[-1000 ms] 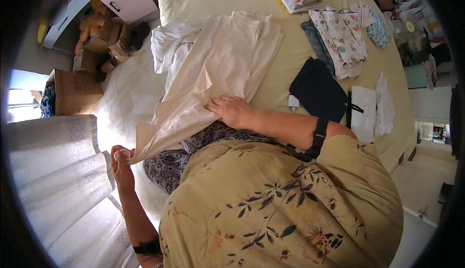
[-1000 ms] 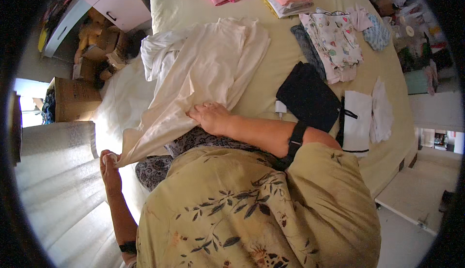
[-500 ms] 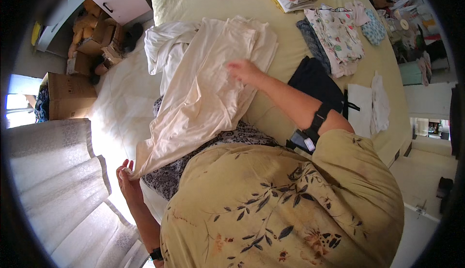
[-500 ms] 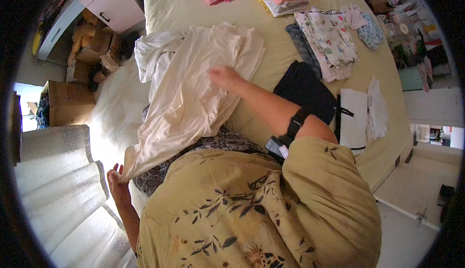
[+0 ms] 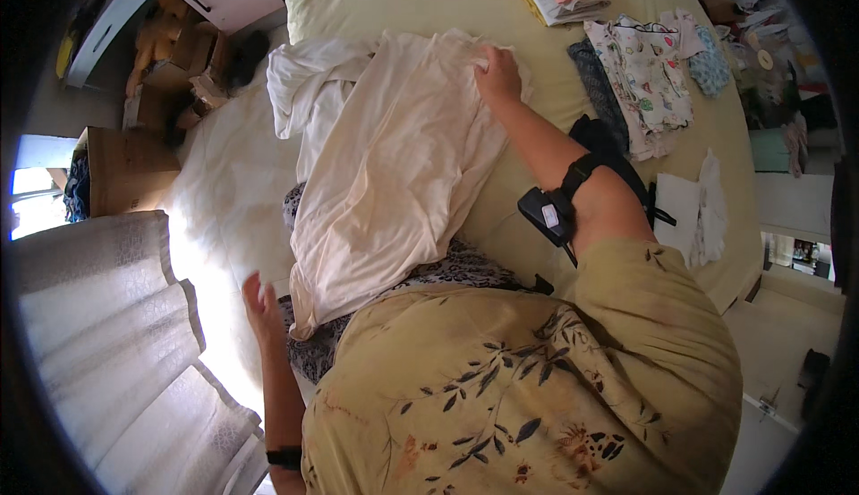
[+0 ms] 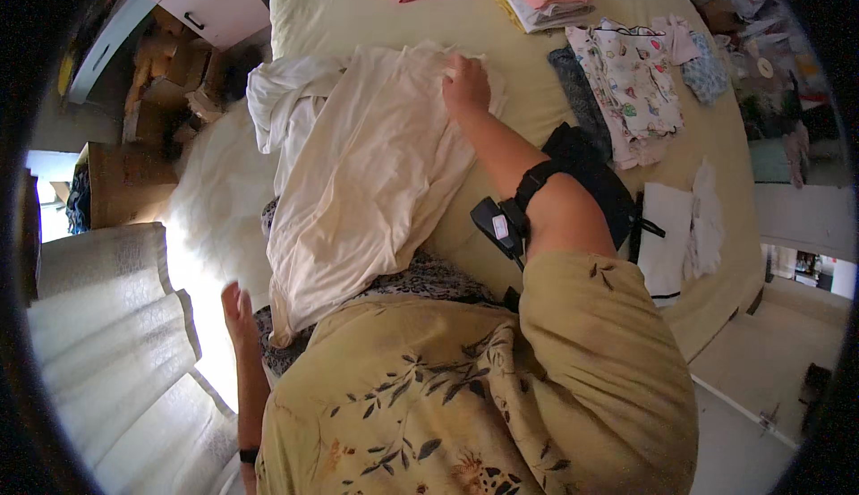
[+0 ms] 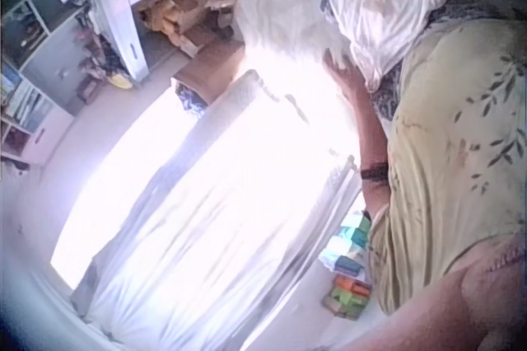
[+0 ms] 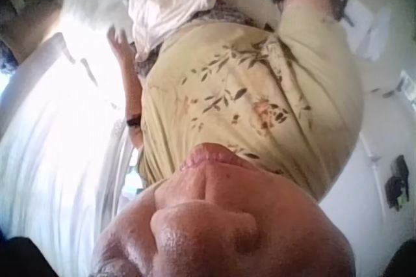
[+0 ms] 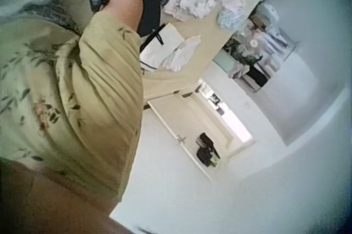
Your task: Folding various items of clothing on a bed and placing them in a box.
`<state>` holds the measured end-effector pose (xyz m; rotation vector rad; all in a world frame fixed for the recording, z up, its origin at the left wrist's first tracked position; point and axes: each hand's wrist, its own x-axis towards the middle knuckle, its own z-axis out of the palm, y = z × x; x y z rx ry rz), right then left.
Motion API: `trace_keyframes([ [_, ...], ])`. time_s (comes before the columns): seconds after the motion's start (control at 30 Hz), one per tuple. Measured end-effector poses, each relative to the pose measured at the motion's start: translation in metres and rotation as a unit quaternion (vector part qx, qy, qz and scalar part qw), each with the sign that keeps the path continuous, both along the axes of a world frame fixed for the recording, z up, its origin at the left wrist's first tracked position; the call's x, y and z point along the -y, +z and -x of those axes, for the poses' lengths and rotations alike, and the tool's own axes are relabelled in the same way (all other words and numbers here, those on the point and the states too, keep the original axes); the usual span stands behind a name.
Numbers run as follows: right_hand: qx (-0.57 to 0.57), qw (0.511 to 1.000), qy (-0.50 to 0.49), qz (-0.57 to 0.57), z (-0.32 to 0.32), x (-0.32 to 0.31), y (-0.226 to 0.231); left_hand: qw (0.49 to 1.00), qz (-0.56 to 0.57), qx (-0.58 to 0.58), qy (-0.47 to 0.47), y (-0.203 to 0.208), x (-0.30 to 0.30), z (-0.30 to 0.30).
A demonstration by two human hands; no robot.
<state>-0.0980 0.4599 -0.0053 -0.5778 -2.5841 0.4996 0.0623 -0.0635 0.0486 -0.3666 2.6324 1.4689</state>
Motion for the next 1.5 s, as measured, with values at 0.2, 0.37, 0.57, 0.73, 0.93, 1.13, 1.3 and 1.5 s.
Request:
trace_keyframes([
  [0.2,0.213,0.977,-0.010,0.012,0.009,-0.002,0.020,0.965,-0.033,0.063,-0.252,0.056,-0.124,0.059],
  [0.37,0.163,0.977,0.107,-0.084,0.007,-0.004,0.031,0.947,0.036,0.158,-0.279,0.042,-0.136,0.068],
  [0.57,0.080,0.957,0.278,0.033,-0.063,0.019,0.027,0.953,0.035,0.163,-0.252,0.038,-0.141,0.065],
  [0.73,0.019,0.959,0.266,0.091,-0.062,0.024,0.033,0.939,0.089,0.156,-0.294,0.051,-0.150,0.065],
  [0.93,0.220,0.917,0.332,0.030,-0.027,0.017,0.040,0.933,0.123,0.101,-0.323,0.042,-0.150,0.060],
  [1.13,0.257,0.769,0.293,0.506,-0.021,-0.034,0.100,0.939,0.035,0.023,-0.342,0.057,-0.149,0.052],
  [1.3,0.272,0.721,0.224,0.597,-0.055,-0.069,0.130,0.927,-0.040,0.185,-0.323,0.057,-0.139,0.049],
  [1.5,0.242,0.806,0.147,0.520,-0.039,-0.097,0.088,0.902,-0.004,0.157,-0.403,0.066,-0.149,0.062],
])
